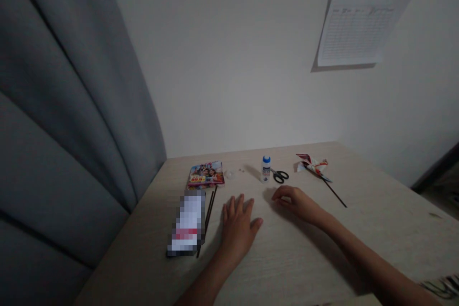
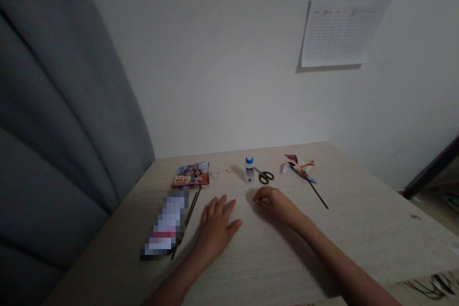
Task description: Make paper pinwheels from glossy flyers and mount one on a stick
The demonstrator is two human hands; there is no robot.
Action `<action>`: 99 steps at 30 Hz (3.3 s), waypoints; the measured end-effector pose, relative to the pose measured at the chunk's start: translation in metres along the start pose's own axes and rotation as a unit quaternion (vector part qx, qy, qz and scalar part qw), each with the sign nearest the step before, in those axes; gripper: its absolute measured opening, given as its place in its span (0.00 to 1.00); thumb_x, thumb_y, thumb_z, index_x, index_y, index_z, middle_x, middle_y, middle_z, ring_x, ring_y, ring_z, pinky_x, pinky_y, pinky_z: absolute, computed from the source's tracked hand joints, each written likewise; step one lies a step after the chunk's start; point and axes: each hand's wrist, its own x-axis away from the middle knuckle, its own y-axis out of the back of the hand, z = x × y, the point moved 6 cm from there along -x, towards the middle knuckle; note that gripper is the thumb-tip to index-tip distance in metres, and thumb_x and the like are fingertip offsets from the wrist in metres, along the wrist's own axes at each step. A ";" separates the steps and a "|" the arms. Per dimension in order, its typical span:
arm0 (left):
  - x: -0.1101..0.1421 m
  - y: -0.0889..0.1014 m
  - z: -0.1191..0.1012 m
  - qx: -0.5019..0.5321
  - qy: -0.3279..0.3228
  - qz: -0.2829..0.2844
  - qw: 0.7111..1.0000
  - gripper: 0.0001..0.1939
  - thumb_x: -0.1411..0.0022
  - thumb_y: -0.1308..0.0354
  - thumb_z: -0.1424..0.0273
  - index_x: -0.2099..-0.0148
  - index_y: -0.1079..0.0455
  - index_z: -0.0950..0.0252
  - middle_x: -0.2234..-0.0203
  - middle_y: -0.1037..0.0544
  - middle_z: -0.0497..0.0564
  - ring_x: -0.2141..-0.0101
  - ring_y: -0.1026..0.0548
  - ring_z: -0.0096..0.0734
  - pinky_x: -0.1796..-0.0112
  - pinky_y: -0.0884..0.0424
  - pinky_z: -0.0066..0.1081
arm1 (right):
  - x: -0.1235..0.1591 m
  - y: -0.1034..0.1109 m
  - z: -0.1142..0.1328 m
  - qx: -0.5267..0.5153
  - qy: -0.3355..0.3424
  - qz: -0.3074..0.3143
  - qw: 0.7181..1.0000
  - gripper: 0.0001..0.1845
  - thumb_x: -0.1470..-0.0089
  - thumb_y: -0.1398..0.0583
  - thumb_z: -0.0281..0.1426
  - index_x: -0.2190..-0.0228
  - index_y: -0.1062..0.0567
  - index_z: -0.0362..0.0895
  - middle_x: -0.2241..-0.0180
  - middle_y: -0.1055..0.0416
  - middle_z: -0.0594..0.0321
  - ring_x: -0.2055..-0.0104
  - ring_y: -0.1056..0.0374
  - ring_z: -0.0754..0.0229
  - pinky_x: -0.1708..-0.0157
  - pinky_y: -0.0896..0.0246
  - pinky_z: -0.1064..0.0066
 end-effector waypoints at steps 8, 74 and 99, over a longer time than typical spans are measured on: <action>-0.008 0.026 0.013 -0.027 0.004 0.001 1.000 0.28 0.32 0.49 0.56 0.34 0.36 0.62 0.35 0.36 0.58 0.35 0.42 0.52 0.36 0.47 0.50 | -0.033 -0.053 0.039 0.060 0.118 0.013 0.991 0.14 0.40 0.44 0.25 0.60 0.19 0.43 0.58 0.20 0.55 0.53 0.28 0.54 0.49 0.33 0.63; 0.002 0.040 0.028 0.003 0.003 -0.158 0.987 0.15 0.31 0.48 0.68 0.48 0.25 0.65 0.48 0.24 0.57 0.45 0.30 0.46 0.42 0.36 0.47 | -0.020 -0.051 0.013 -0.019 0.091 -0.089 0.992 0.15 0.40 0.44 0.24 0.57 0.21 0.46 0.47 0.27 0.53 0.44 0.32 0.53 0.42 0.36 0.55; -0.013 -0.009 0.023 -0.032 -0.151 -0.026 0.988 0.29 0.27 0.58 0.58 0.29 0.49 0.60 0.30 0.47 0.55 0.30 0.53 0.44 0.34 0.57 0.60 | -0.002 -0.074 0.006 0.185 0.061 0.042 0.980 0.28 0.33 0.51 0.34 0.35 0.41 0.42 0.33 0.44 0.51 0.31 0.48 0.53 0.31 0.55 0.48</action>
